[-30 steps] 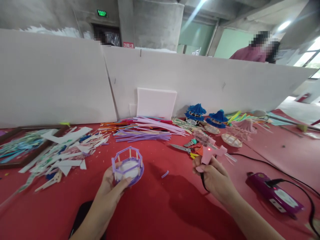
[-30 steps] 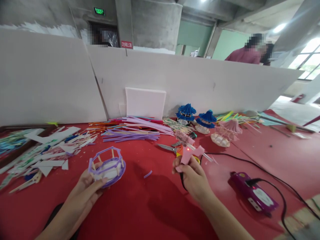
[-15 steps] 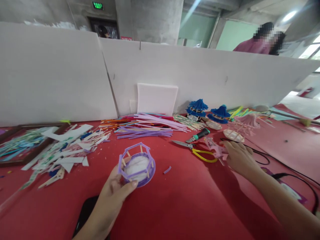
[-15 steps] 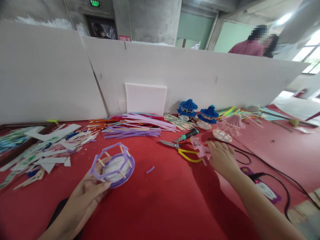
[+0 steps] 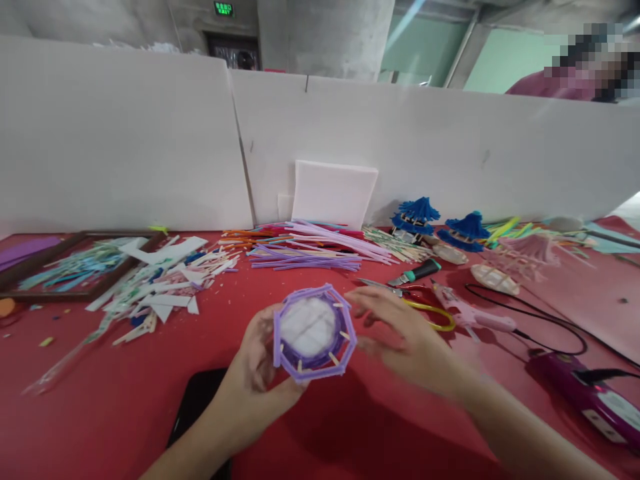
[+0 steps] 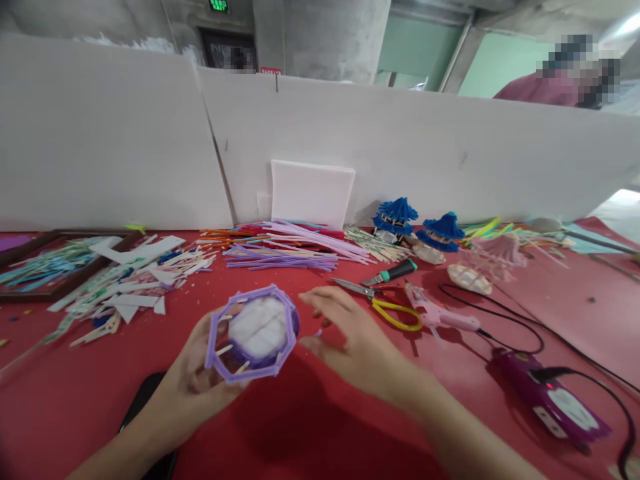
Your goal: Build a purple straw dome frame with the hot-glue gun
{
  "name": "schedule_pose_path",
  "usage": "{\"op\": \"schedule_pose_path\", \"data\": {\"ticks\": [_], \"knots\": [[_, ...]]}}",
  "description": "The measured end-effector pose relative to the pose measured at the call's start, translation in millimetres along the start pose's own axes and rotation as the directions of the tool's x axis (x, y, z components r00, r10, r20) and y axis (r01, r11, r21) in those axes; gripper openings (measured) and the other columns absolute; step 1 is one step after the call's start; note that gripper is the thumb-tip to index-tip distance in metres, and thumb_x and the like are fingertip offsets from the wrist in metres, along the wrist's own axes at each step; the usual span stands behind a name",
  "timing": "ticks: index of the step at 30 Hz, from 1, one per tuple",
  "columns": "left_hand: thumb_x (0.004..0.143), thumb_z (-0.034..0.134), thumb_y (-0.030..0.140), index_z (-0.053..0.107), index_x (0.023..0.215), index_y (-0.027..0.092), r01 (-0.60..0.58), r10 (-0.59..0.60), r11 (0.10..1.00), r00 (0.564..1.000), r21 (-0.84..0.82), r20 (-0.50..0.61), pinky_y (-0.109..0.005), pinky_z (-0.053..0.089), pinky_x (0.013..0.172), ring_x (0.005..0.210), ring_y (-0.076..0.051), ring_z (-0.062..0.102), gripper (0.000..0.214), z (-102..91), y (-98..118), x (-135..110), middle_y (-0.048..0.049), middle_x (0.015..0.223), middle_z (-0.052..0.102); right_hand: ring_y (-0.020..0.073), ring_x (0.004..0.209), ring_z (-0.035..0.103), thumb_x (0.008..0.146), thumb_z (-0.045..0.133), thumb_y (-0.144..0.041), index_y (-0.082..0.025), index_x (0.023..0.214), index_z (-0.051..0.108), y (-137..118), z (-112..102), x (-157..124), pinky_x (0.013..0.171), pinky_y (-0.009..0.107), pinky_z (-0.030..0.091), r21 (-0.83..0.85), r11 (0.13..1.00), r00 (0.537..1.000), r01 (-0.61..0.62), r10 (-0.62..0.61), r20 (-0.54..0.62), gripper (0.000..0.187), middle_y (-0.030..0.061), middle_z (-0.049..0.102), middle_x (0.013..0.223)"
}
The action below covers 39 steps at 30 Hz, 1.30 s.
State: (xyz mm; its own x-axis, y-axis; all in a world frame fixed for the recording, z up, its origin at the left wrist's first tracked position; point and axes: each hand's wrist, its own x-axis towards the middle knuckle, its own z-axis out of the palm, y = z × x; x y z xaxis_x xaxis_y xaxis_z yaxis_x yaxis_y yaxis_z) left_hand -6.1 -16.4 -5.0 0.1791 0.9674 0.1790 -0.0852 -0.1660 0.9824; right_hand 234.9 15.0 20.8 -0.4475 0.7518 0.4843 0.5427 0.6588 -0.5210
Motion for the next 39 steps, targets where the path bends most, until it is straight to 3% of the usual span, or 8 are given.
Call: {"op": "schedule_pose_path", "data": {"ticks": [2,8,13,22,29,32,35,39], "knots": [[0.070,0.075,0.020,0.044,0.121,0.031,0.016,-0.016,1.000,1.000,0.026,0.003,-0.029,0.054,0.085,0.109,-0.022,0.062,0.060,1.3,5.3,3.7,-0.0067,0.125,0.057,0.0234,0.117,0.056,0.086,0.061,-0.024,-0.023,0.126,0.053,-2.7,20.0,-0.3,0.096,0.038,0.051,0.111,0.993,0.999,0.030,-0.026,-0.037,0.041,0.0121,0.057,0.123],[0.058,0.081,0.011,0.022,0.134,0.033,0.228,-0.239,0.969,0.962,0.096,0.133,-0.036,0.057,0.082,0.098,-0.023,0.067,0.099,8.3,17.0,16.1,-0.0104,0.133,0.052,0.0193,0.100,0.063,0.085,0.063,-0.025,-0.023,0.113,0.059,0.0,48.1,-15.4,0.082,0.029,0.058,0.339,0.929,0.961,-0.152,0.218,-0.168,0.028,0.0107,0.057,0.113],[0.062,0.082,0.020,0.034,0.135,0.029,0.094,-0.131,0.975,0.975,0.201,0.180,-0.049,0.044,0.103,0.128,-0.033,0.048,0.088,8.8,0.5,12.1,-0.0147,0.146,0.039,0.0167,0.089,0.066,0.083,0.064,-0.022,-0.024,0.109,0.063,-1.4,49.5,-21.0,0.069,0.023,0.060,0.399,0.897,0.951,-0.188,0.268,-0.155,0.027,0.0095,0.056,0.111],[0.073,0.074,0.023,0.006,0.150,0.036,0.000,-0.039,0.984,0.976,0.179,0.214,-0.052,0.037,0.109,0.138,-0.035,0.034,0.104,7.0,-9.1,-5.6,-0.0116,0.158,0.019,0.0205,0.101,0.064,0.086,0.057,-0.013,-0.026,0.127,0.056,-5.9,52.2,-24.5,0.086,0.032,0.056,0.061,0.997,0.960,0.044,-0.026,-0.279,0.044,0.0111,0.058,0.113],[0.079,0.067,0.015,-0.001,0.147,0.049,0.075,-0.077,0.997,0.954,0.018,0.290,-0.040,0.056,0.091,0.125,-0.030,0.053,0.102,8.5,-3.4,-14.1,-0.0071,0.153,0.034,0.0234,0.103,0.060,0.085,0.056,-0.012,-0.029,0.138,0.043,-16.5,49.7,-28.3,0.085,0.036,0.055,0.020,0.995,0.962,0.098,-0.090,-0.257,0.057,0.0120,0.051,0.115],[0.076,0.071,0.019,-0.001,0.148,0.046,0.101,-0.103,0.995,0.966,0.024,0.237,-0.041,0.053,0.095,0.127,-0.030,0.050,0.105,7.7,-1.2,-13.2,-0.0079,0.156,0.026,0.0252,0.106,0.057,0.083,0.056,-0.015,-0.027,0.141,0.040,-18.9,45.0,-28.8,0.087,0.038,0.054,0.054,0.987,0.967,0.151,-0.136,-0.214,0.061,0.0123,0.050,0.116],[0.073,0.075,0.021,0.003,0.149,0.037,0.105,-0.110,0.994,0.982,0.039,0.153,-0.040,0.050,0.098,0.124,-0.029,0.053,0.106,7.9,2.0,-8.6,-0.0119,0.146,0.042,0.0239,0.106,0.056,0.088,0.051,-0.021,-0.025,0.136,0.046,-17.7,40.4,-26.9,0.089,0.038,0.053,0.218,0.962,0.974,0.163,-0.122,-0.188,0.049,0.0116,0.051,0.115],[0.069,0.078,0.029,0.022,0.142,0.031,0.057,-0.059,0.994,0.998,0.089,0.019,-0.035,0.058,0.080,0.107,-0.028,0.063,0.092,7.9,3.5,-1.0,-0.0123,0.133,0.054,0.0162,0.091,0.061,0.093,0.051,-0.023,-0.024,0.097,0.067,-14.1,36.9,-21.2,0.081,0.028,0.054,0.385,0.921,0.983,0.055,0.017,-0.182,0.016,0.0061,0.058,0.098]]}}
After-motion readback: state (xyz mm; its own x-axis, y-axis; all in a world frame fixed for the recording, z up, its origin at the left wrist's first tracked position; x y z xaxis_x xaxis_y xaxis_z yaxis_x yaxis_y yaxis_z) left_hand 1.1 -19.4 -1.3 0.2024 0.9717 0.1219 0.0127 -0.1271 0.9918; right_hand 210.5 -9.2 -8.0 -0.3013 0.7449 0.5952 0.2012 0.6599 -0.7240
